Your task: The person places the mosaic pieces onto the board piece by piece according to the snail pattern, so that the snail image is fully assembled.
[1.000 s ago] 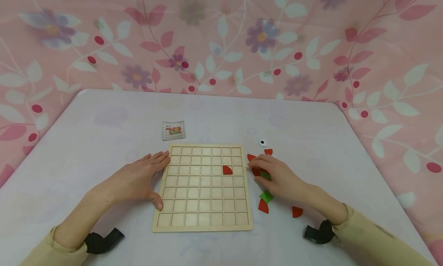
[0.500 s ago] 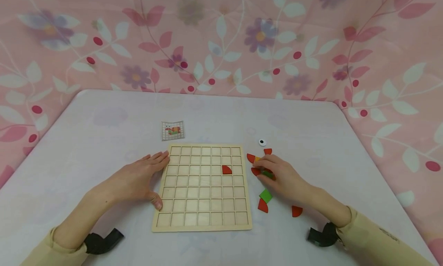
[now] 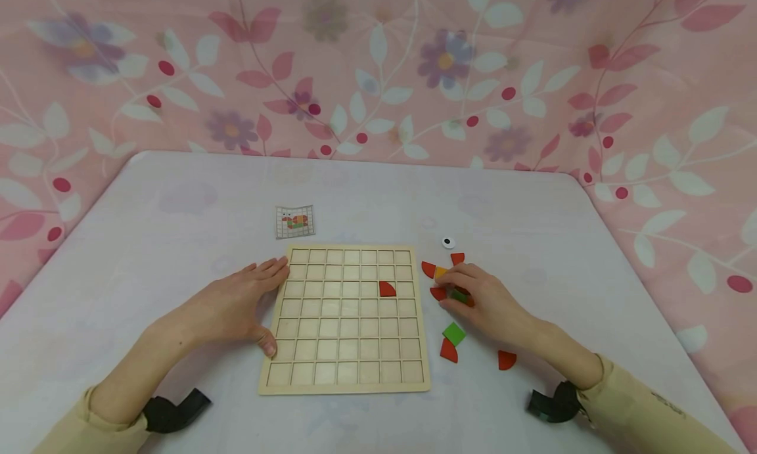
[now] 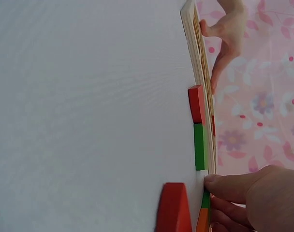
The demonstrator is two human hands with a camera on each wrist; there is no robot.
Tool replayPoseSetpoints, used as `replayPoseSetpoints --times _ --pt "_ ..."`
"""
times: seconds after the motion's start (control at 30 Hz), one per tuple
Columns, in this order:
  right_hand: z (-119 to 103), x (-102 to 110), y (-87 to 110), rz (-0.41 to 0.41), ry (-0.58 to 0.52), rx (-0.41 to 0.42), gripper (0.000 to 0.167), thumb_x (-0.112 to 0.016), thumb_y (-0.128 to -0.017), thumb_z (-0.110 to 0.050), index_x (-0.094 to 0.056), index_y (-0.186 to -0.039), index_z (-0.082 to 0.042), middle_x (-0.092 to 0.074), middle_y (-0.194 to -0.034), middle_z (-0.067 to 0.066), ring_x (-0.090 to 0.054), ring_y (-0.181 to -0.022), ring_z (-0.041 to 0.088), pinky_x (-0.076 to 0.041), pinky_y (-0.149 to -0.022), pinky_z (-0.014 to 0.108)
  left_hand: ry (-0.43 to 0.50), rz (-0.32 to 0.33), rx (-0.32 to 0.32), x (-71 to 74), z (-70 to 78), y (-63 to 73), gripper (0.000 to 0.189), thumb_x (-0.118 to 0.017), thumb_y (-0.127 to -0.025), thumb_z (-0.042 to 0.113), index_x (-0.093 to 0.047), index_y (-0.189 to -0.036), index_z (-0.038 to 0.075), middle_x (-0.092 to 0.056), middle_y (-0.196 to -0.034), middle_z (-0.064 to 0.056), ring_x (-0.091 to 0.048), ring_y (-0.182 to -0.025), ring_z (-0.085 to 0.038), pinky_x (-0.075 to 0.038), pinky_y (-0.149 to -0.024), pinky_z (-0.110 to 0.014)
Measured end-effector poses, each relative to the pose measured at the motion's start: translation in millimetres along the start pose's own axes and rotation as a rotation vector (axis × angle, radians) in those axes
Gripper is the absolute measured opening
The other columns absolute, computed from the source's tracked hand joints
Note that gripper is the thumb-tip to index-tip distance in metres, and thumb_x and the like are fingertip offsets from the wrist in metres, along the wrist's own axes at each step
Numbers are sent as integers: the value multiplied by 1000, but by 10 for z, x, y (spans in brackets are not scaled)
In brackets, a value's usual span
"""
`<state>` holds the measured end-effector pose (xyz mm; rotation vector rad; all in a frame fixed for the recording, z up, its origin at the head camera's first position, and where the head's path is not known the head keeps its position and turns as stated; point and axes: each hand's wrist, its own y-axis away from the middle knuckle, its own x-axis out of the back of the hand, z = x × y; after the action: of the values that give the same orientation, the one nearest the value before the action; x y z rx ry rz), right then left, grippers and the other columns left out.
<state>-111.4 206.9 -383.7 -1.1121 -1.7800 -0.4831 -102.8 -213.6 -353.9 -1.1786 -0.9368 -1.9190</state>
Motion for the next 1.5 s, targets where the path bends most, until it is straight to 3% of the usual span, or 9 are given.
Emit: replayPoseSetpoints --times 0.47,0.93,1.13,1.3,1.5 --pt "-28 11 -25 -8 5 -33 29 -78 -88 -20 -71 -116 -19 -63 -111 -9 -57 -101 8 -58 -87 31 -2 -5 5 17 12 8 135 -82 -49 70 -35 -152 -4 -27 -162 -20 -27 -149 -40 -25 -120 -56" --pt "-61 -16 -55 -9 -11 36 31 -77 -87 -10 -70 -117 -16 -62 -110 -6 -58 -100 9 -58 -86 31 10 1 14 8 -1 17 135 -83 -49 69 -35 -152 -3 -27 -163 -18 -27 -149 -39 -27 -119 -57" --pt "-92 -26 -93 8 8 -3 24 -79 -87 -22 -72 -110 -18 -59 -101 -7 -54 -94 9 -54 -77 26 10 -1 17 9 5 18 135 -83 -49 69 -35 -153 -2 -27 -163 -18 -27 -149 -39 -28 -119 -57" --pt "-94 -33 -132 -16 33 49 19 -79 -87 -22 -72 -103 -15 -57 -98 -6 -53 -92 8 -53 -77 25 15 -10 16 5 8 10 135 -83 -49 69 -35 -153 -3 -26 -163 -18 -26 -150 -39 -26 -120 -56" --pt "-88 -46 -133 -56 78 103 24 -75 -90 -22 -66 -109 -11 -55 -100 -5 -52 -91 7 -54 -81 25 24 -15 14 -4 4 5 135 -83 -49 68 -34 -153 -4 -25 -163 -19 -25 -150 -39 -25 -120 -56"
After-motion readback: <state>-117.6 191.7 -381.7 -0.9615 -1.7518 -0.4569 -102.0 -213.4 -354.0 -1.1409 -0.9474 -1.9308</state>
